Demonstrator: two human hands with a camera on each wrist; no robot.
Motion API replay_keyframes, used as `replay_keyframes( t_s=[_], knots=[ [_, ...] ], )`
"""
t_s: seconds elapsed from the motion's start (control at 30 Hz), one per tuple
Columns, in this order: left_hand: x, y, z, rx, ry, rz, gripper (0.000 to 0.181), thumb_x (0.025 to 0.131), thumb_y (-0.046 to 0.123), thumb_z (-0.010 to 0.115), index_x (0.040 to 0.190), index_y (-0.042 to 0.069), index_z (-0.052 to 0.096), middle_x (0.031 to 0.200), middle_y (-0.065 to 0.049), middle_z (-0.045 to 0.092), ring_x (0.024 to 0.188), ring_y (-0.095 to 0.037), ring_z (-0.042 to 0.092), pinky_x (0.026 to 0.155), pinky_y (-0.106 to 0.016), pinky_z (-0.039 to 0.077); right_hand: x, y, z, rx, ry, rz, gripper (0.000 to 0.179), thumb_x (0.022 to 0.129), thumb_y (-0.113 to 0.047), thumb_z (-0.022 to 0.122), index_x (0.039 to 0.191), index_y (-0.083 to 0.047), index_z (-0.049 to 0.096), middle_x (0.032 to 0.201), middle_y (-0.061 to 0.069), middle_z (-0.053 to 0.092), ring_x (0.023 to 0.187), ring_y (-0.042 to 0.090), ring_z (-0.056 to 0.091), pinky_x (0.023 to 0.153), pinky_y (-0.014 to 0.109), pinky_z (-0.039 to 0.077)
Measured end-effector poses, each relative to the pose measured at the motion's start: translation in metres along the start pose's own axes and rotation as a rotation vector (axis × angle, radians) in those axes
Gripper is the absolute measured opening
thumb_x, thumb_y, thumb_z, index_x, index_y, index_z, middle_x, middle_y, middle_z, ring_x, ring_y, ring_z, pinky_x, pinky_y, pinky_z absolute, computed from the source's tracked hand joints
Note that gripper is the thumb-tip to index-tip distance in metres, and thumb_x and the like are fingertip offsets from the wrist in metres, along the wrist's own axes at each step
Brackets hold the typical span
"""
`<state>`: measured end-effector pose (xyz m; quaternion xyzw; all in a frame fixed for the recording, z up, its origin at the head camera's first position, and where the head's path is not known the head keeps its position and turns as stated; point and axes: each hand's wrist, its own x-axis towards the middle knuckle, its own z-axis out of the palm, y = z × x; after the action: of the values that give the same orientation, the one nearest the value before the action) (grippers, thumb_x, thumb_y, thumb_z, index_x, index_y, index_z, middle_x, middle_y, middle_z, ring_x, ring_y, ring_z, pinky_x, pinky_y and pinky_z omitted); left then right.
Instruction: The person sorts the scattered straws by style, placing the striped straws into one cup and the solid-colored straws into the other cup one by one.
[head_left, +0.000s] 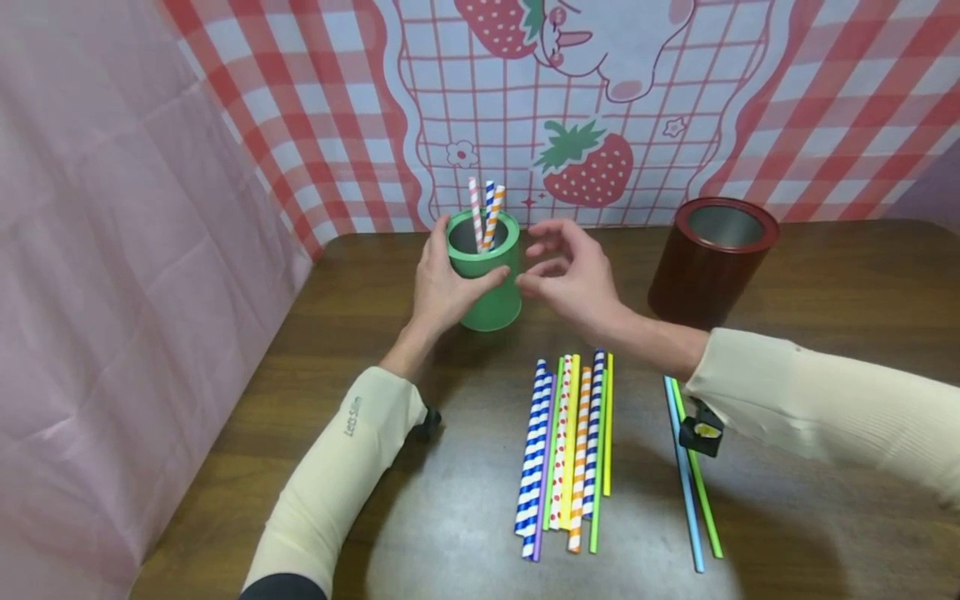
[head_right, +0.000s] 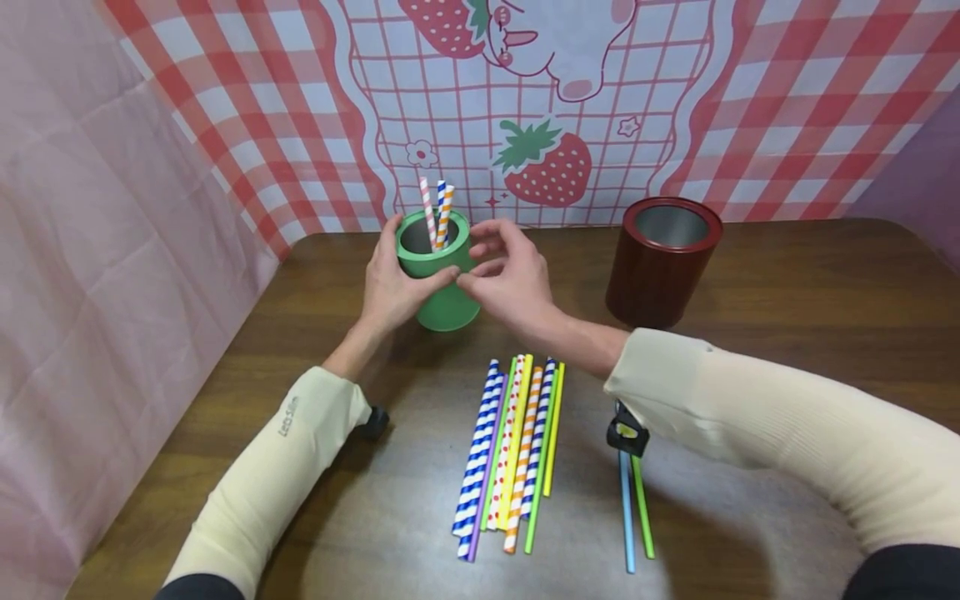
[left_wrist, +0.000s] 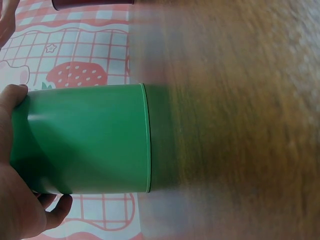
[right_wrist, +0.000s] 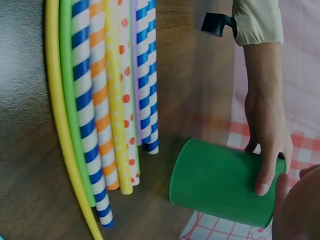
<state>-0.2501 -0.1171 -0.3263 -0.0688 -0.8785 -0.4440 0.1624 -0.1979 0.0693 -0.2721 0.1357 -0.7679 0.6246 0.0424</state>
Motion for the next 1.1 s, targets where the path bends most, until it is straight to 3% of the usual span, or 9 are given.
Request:
replay_keyframes(
  t_s=[1.1],
  knots=[
    [0.000, 0.001, 0.001, 0.005, 0.009, -0.004, 0.105, 0.072, 0.054, 0.078, 0.151, 0.018, 0.019, 0.139, -0.006, 0.043, 0.122, -0.019, 0.046, 0.101, -0.040, 0.044, -0.030, 0.024, -0.023, -0.131, -0.099, 0.141, 0.045, 0.086, 0.000, 0.065, 0.127, -0.005, 0.048, 0.115, 0.013, 0.054, 0.095, 0.026, 0.062, 0.075, 0.035, 0.058]
  ],
)
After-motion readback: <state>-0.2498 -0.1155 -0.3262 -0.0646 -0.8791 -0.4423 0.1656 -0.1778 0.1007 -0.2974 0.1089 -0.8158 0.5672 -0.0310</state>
